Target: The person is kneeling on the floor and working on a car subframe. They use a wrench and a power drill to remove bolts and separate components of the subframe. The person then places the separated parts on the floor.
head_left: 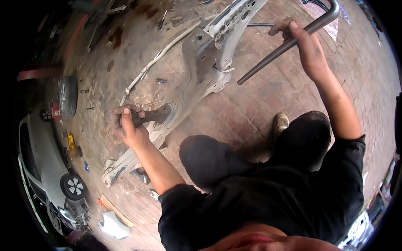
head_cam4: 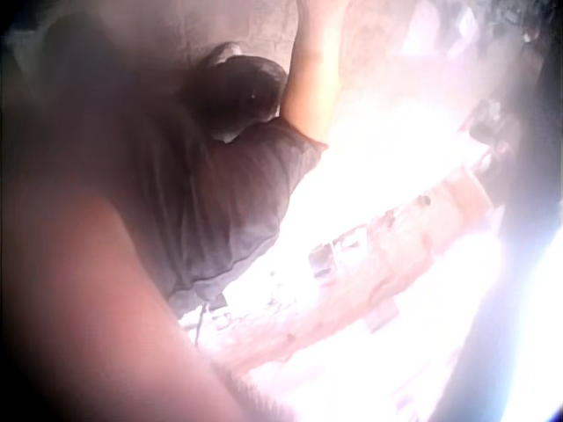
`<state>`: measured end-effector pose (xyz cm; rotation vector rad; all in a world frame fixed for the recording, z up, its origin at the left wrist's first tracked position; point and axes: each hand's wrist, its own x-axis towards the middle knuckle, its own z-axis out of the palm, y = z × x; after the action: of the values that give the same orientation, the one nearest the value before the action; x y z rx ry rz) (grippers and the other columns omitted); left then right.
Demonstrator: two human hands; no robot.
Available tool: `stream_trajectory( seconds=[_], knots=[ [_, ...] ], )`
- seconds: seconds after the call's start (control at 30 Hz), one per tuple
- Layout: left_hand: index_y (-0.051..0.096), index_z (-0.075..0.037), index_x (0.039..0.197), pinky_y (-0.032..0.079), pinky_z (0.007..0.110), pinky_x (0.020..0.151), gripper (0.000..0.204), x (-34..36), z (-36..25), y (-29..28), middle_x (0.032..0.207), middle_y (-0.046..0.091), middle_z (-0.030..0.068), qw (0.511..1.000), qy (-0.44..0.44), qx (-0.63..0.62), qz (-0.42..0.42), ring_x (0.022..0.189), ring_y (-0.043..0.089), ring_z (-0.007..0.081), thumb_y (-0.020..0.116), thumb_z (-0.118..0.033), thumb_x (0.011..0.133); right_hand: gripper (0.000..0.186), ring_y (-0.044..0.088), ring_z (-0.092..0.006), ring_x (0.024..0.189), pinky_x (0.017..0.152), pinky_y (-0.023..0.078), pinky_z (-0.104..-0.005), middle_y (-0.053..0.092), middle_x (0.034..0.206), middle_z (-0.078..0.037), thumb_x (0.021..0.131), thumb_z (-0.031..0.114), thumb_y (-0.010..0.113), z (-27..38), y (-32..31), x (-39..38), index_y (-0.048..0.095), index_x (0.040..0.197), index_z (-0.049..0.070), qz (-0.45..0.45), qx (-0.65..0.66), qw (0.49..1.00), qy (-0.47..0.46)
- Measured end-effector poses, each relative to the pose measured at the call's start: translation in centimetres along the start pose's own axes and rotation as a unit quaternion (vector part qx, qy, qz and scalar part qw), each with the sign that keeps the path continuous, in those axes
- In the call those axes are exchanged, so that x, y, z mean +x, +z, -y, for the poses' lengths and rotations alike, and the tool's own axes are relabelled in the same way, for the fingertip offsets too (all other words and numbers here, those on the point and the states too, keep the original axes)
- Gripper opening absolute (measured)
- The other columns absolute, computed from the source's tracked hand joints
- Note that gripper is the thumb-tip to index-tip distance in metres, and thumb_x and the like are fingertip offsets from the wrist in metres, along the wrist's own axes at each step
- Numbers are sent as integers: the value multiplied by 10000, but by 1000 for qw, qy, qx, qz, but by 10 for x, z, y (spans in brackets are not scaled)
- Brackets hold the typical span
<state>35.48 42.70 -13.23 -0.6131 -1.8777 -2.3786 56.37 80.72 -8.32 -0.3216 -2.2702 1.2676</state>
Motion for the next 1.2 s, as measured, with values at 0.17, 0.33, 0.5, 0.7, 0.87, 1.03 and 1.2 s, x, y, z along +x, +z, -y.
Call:
stream_trajectory(
  seconds=[0.17, 0.33, 0.5, 0.7, 0.87, 1.03, 1.2],
  knots=[
    [532, -20, 870, 452, 284, 557, 255, 0, -4, -7, 744, 609, 122, 999, 7, 37, 37, 594, 557, 166, 668, -235, 889, 303, 575, -126, 700, 621, 470, -318, 573, 687, -29, 1016, 306, 531, 36, 11, -19, 647, 979, 29, 101, -1, 968, 231],
    [535, -19, 874, 492, 285, 588, 270, 3, -1, -7, 770, 625, 114, 998, -24, 27, 47, 628, 581, 161, 673, -247, 913, 224, 653, -232, 1019, 788, 518, -343, 676, 1025, -154, 956, 259, 602, 20, 3, -64, 520, 1089, 99, 142, 348, 879, 293],
    [539, -18, 863, 489, 287, 614, 232, 10, 5, -13, 764, 614, 91, 997, -39, 28, 62, 636, 564, 154, 660, -208, 916, 525, 499, -369, 1275, 1015, 396, -487, 542, 1328, -262, 885, 532, 619, 17, 3, -106, 458, 1156, 113, 185, 561, 796, 136],
    [556, -12, 857, 482, 295, 608, 147, 13, 13, -16, 766, 619, 90, 998, -38, 43, 37, 636, 553, 153, 625, -134, 899, 471, 610, -328, 1127, 940, 464, -425, 651, 1160, -238, 972, 546, 386, 41, 14, -133, 522, 893, 102, 85, 515, 805, 283],
    [557, -4, 832, 484, 301, 587, 137, 14, 13, -9, 752, 623, 89, 998, -46, 47, 17, 635, 558, 153, 610, -114, 897, 164, 626, -234, 1096, 876, 496, -345, 667, 1020, -113, 918, 195, 451, 55, 45, -149, 554, 875, 74, 75, 378, 870, 306],
    [556, -6, 858, 466, 299, 559, 117, 15, 16, -9, 743, 621, 110, 998, -52, 16, -9, 597, 566, 172, 590, -108, 906, 132, 601, -180, 999, 833, 487, -328, 640, 960, -76, 892, 143, 456, 48, 49, -157, 551, 838, 69, 90, 338, 912, 216],
    [557, -5, 872, 465, 307, 540, 108, 21, 17, -6, 738, 610, 107, 999, -46, 14, -17, 575, 558, 178, 592, -102, 904, 131, 568, -151, 926, 818, 462, -309, 602, 900, -53, 890, 134, 446, 47, 56, -162, 541, 845, 57, 117, 338, 919, 165]
  ],
)
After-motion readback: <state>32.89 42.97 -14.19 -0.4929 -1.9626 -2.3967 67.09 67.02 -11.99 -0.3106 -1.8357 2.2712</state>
